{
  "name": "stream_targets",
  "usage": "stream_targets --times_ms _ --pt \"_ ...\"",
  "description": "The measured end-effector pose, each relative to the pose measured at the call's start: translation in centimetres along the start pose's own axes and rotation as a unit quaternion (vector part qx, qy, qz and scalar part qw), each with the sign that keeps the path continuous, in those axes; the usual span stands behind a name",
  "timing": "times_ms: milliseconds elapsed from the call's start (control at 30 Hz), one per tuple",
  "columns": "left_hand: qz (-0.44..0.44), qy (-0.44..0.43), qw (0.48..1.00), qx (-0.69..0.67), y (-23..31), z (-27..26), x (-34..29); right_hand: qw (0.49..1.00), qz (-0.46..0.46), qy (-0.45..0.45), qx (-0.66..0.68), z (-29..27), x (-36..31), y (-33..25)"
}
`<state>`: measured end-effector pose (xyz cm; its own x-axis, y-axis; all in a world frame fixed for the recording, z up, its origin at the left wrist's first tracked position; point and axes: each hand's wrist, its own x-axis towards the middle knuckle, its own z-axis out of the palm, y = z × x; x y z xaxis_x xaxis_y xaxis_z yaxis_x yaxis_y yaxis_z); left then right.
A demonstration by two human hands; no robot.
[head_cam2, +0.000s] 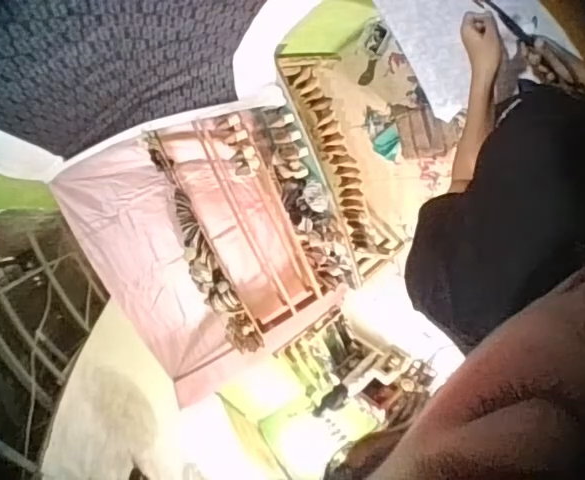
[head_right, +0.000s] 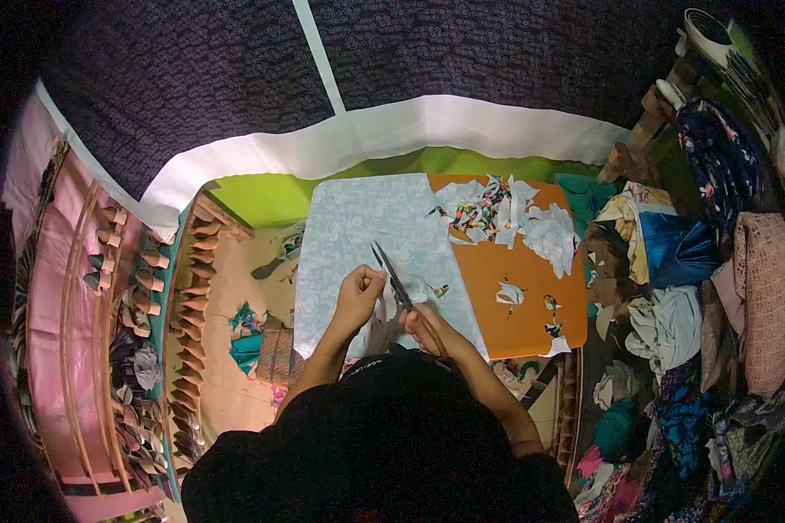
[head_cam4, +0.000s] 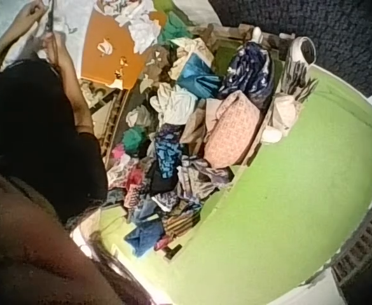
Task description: Cutting fabric into specific shapes using scissors on a table.
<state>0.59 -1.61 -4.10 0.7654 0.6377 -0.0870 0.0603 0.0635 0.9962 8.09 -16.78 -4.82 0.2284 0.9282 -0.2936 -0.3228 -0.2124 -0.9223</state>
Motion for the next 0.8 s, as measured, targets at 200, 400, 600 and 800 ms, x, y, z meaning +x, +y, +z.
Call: stream_targets --times_ms 200,400,600,800 --pt "-0.011 -0.001 1.0 -0.005 0.5 -0.3 -0.4 1.0 -0.005 0.006 -0.004 0.4 -0.2 0.4" --pt "0.009 -0.003 1.0 0.008 0.2 -0.4 -0.7 0.999 0.04 -0.01 0.004 0.5 -0.1 1.2" --pt "-0.007 -0.012 1.0 -0.013 0.4 -0.2 -1.0 0.987 0.061 -0.011 0.147 1.2 -0.4 1.1" --pt "-0.005 0.024 1.0 0.013 -0.1 0.1 -1.4 0.978 0.097 -0.042 0.18 1.3 -0.5 0.5"
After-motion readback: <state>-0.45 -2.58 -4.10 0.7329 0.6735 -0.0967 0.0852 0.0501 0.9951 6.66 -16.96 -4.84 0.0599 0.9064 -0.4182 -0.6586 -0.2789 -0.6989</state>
